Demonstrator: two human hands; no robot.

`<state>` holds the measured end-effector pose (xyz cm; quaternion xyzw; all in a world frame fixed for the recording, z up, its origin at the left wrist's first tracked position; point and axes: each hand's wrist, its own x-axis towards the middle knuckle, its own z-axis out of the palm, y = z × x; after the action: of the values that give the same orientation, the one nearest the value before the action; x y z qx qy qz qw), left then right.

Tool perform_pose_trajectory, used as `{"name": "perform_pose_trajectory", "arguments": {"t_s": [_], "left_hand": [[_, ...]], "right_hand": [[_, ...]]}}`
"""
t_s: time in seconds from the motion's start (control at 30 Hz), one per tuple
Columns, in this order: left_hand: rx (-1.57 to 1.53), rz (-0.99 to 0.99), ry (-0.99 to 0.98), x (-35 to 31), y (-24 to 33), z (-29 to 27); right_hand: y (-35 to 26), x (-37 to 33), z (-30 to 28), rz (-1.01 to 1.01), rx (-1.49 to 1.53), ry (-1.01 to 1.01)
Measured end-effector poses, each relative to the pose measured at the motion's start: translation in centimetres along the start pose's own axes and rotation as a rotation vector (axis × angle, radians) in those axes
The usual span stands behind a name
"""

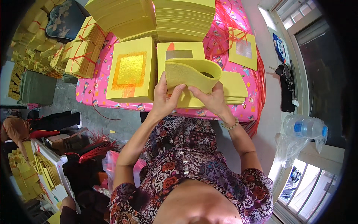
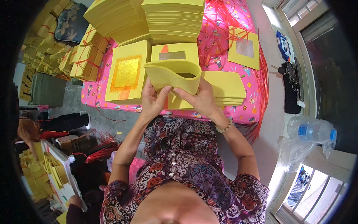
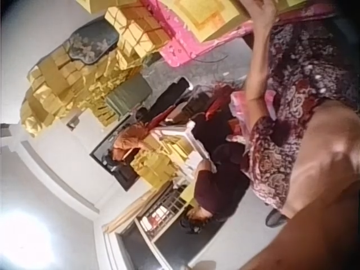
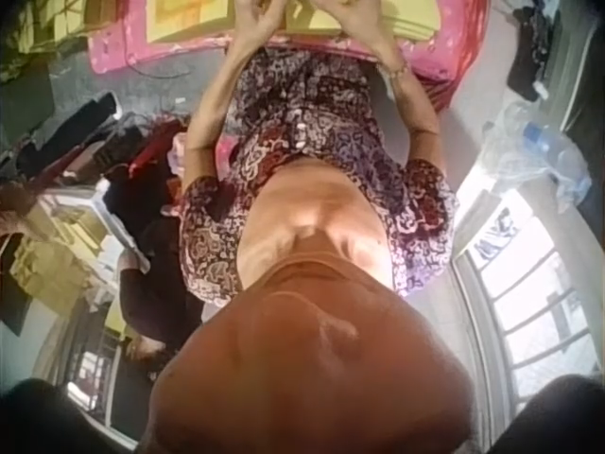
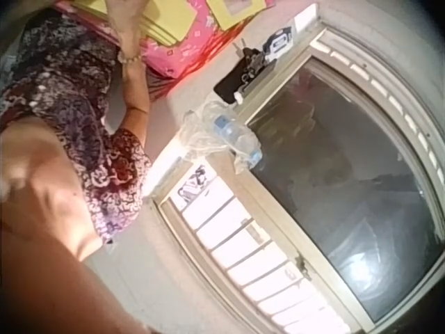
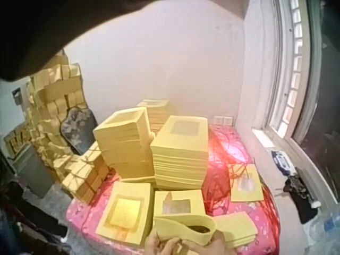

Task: Organizing and stacking yellow paper sheets with foil centers.

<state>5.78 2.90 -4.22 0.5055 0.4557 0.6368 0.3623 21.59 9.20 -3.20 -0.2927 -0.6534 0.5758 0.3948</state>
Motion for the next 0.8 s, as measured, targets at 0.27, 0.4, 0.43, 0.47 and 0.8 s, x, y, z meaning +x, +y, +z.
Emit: {"name": "perform_pose_trajectory", "arguments": {"t_s": [0.27,0.4,0.43,0.47,0.8], "left_hand": [[0.049,-0.028,-0.011,1.2,-0.1,-0.8],[-0.090,-0.185,-0.075,3.6,1.7,-1.0],[-0.092,-0.189,-0.073,4.1,1.9,-1.1],[-0.111,-0.252,-0.108,4.5,2.2,-1.2],[-0.237,-0.539,-0.135,6.1,2.2,-0.7]], "right_hand": [[-0.4,0.7,-0.5,0.011,-0.149,-0.050],[-0.9,2.1,-0.1,-0.052,0.009,0.020],[-1.0,2.4,-0.2,-0.047,0.009,0.019],[-1.1,2.7,-0.2,-0.023,0.031,0.027],[-0.2,3.9,-0.7,0.213,0.177,0.078]]}}
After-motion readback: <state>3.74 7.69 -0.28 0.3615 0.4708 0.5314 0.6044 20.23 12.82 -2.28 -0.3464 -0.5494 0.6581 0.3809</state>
